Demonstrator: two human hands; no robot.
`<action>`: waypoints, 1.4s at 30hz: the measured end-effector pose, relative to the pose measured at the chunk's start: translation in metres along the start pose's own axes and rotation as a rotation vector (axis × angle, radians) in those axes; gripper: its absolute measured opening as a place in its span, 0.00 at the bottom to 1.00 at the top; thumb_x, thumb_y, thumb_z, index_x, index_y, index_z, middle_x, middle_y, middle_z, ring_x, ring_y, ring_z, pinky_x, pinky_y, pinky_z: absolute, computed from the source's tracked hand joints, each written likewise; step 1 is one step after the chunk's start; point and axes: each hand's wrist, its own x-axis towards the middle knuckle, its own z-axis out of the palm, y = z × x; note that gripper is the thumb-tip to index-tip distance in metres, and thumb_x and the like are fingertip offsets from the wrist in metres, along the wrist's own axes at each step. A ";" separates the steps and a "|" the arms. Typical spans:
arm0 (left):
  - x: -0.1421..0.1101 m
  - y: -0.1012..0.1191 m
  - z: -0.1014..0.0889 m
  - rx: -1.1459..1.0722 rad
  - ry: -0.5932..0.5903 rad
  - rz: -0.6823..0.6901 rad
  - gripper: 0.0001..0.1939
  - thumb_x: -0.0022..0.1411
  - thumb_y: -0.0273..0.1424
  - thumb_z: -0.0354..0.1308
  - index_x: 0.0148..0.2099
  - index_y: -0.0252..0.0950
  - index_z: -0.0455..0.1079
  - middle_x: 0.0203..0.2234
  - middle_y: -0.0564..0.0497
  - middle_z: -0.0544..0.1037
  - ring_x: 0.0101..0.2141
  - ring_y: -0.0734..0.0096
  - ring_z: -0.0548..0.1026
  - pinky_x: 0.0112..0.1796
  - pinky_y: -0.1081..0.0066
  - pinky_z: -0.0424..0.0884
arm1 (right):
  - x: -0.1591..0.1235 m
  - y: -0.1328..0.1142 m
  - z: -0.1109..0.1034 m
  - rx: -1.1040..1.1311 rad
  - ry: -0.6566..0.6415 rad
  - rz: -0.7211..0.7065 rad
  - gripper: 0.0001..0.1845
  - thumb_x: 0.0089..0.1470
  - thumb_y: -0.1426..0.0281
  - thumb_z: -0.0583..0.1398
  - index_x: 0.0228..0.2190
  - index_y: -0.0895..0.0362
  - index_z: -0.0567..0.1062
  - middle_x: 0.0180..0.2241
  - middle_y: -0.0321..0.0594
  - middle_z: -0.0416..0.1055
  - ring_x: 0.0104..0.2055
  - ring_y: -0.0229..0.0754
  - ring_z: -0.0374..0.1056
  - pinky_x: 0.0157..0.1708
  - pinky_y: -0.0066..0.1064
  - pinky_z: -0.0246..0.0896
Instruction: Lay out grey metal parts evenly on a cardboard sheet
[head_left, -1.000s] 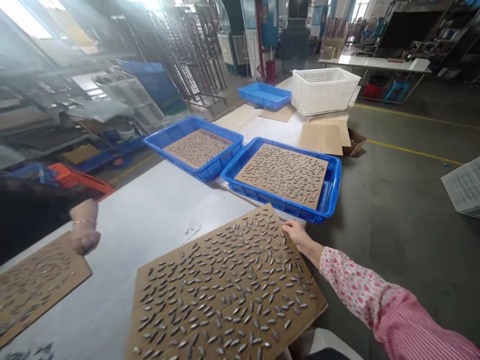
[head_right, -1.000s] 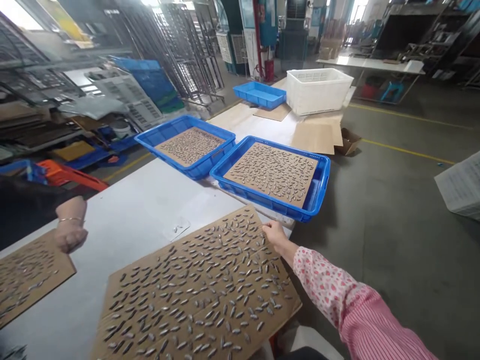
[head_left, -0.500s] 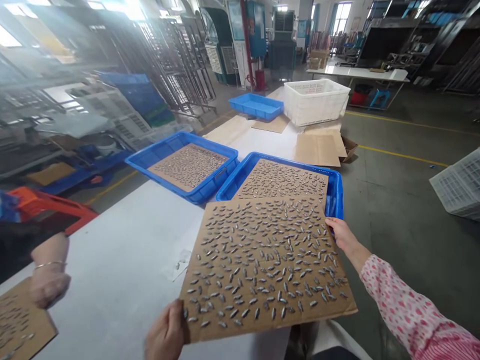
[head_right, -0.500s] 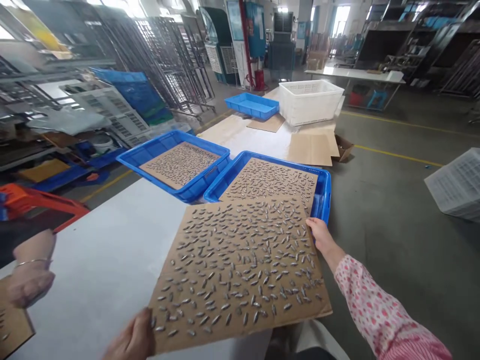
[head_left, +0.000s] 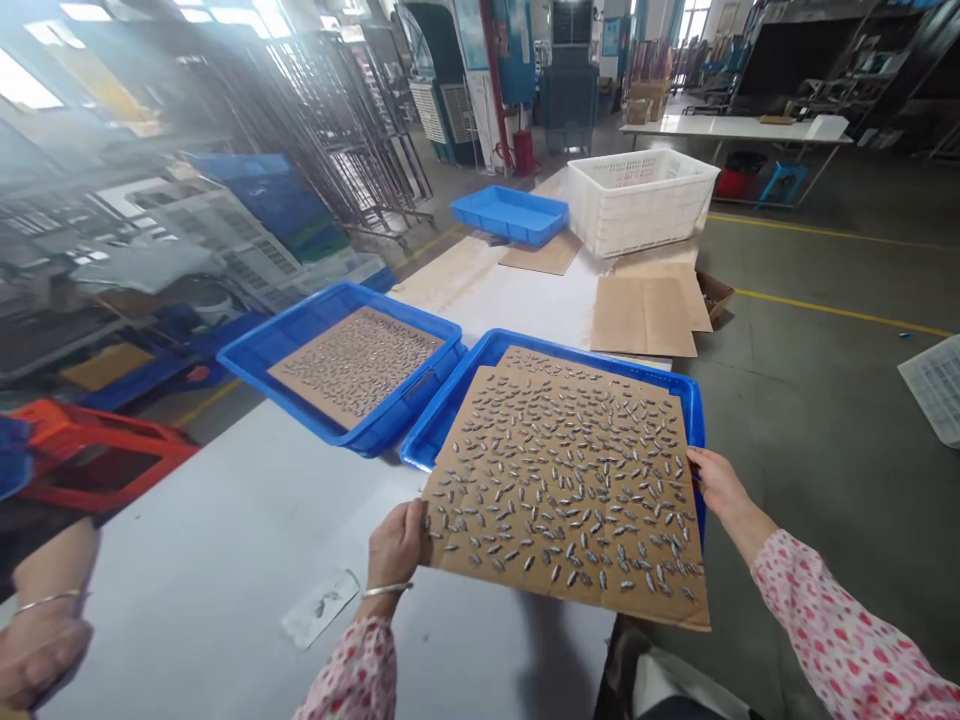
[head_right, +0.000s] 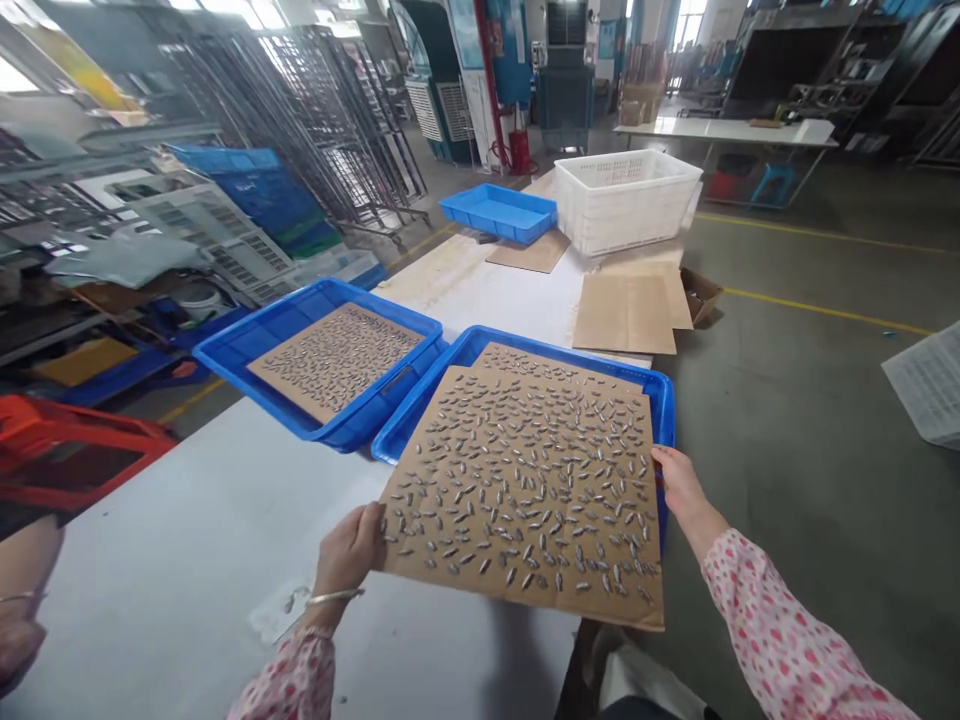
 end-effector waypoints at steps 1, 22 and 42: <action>0.009 0.000 0.004 0.008 0.005 0.018 0.20 0.64 0.38 0.39 0.24 0.39 0.63 0.21 0.51 0.73 0.28 0.68 0.71 0.31 0.71 0.63 | 0.004 0.000 0.001 0.004 0.007 0.034 0.11 0.34 0.66 0.67 0.23 0.56 0.73 0.18 0.37 0.71 0.23 0.42 0.68 0.24 0.32 0.61; 0.101 -0.021 0.056 0.259 -0.037 0.183 0.20 0.67 0.37 0.37 0.27 0.37 0.63 0.26 0.48 0.73 0.30 0.68 0.71 0.34 0.70 0.62 | 0.022 0.007 0.013 0.059 0.122 0.179 0.11 0.31 0.72 0.64 0.25 0.57 0.77 0.24 0.38 0.76 0.23 0.37 0.66 0.20 0.25 0.56; 0.091 -0.013 0.055 0.416 -0.036 0.196 0.21 0.67 0.36 0.36 0.32 0.34 0.67 0.28 0.45 0.71 0.31 0.65 0.70 0.31 0.68 0.60 | 0.028 0.019 -0.005 -0.035 0.096 0.173 0.14 0.30 0.70 0.66 0.27 0.57 0.77 0.24 0.36 0.75 0.24 0.37 0.65 0.22 0.27 0.57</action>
